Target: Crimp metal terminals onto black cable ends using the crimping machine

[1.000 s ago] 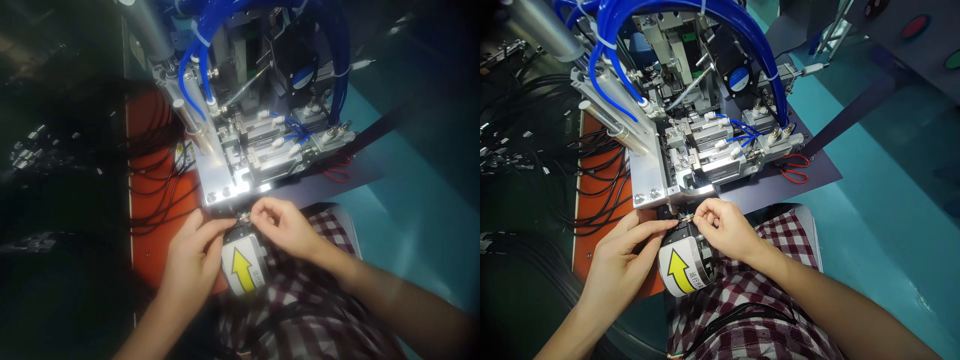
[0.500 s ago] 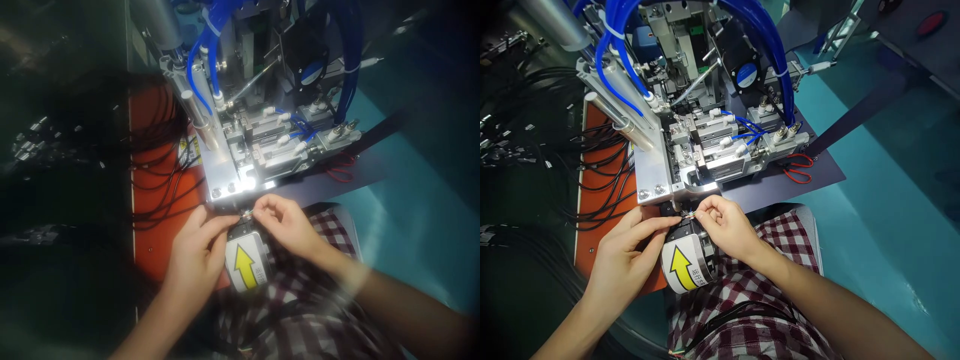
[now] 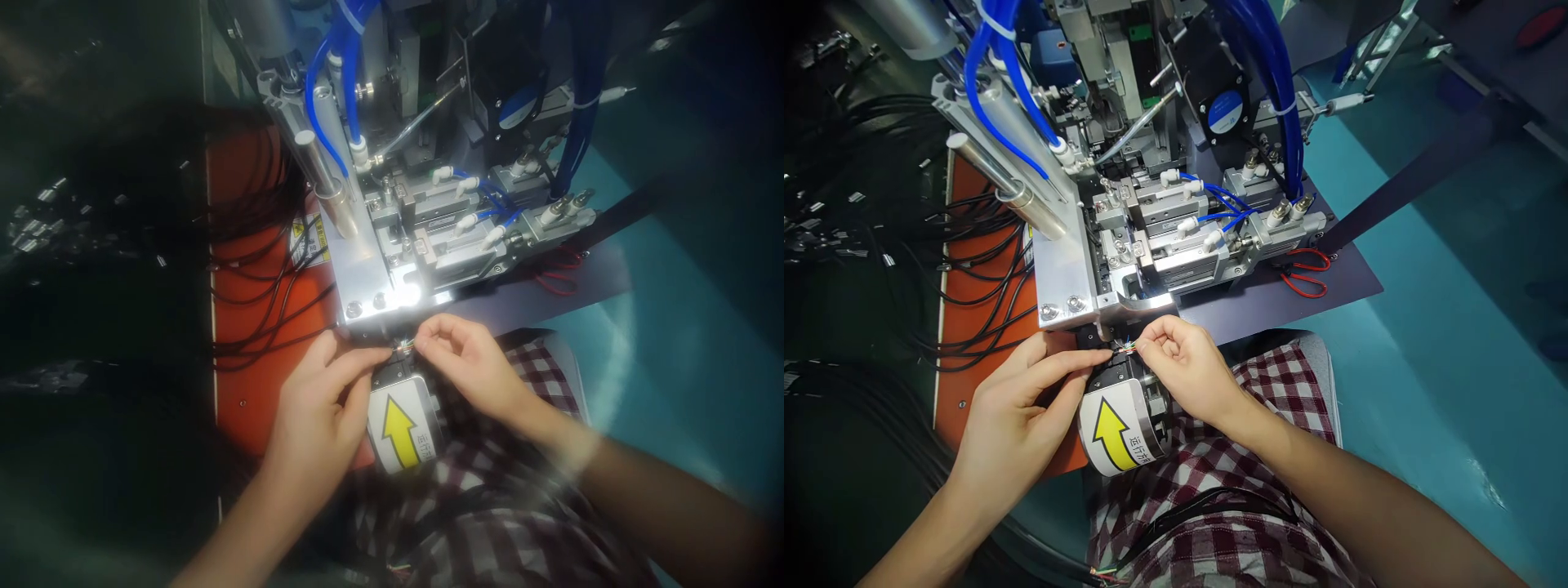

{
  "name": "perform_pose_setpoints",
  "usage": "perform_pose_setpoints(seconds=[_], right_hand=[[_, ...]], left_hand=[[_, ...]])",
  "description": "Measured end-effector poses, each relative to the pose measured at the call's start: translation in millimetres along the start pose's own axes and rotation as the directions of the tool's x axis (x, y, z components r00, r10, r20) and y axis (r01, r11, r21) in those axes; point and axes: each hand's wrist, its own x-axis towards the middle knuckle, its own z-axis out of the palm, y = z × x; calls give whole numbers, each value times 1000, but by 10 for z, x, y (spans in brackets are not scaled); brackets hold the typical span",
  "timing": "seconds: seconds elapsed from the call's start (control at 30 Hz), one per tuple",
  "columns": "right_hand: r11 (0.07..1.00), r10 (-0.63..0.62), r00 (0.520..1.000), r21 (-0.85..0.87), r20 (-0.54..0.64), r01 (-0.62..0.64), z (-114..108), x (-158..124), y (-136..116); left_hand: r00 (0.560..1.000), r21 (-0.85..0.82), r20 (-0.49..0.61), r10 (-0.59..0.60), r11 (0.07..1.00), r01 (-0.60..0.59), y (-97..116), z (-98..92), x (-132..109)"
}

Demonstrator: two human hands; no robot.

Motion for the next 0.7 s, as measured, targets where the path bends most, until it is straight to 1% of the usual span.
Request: perform_pose_setpoints(seconds=[0.2, 0.33, 0.57, 0.7], right_hand=[[996, -42, 999, -83, 5, 42, -8, -11, 9], [993, -41, 999, -114, 5, 41, -3, -4, 15], [998, 16, 1000, -59, 4, -16, -39, 2, 4], [998, -11, 1000, -56, 5, 11, -36, 10, 10]], left_hand=[[1000, 4, -6, 4, 1000, -4, -9, -3, -6], [1000, 20, -17, 8, 1000, -8, -9, 3, -1], [1000, 37, -17, 14, 999, -14, -5, 2, 2], [1000, 37, -14, 8, 999, -7, -10, 0, -2]])
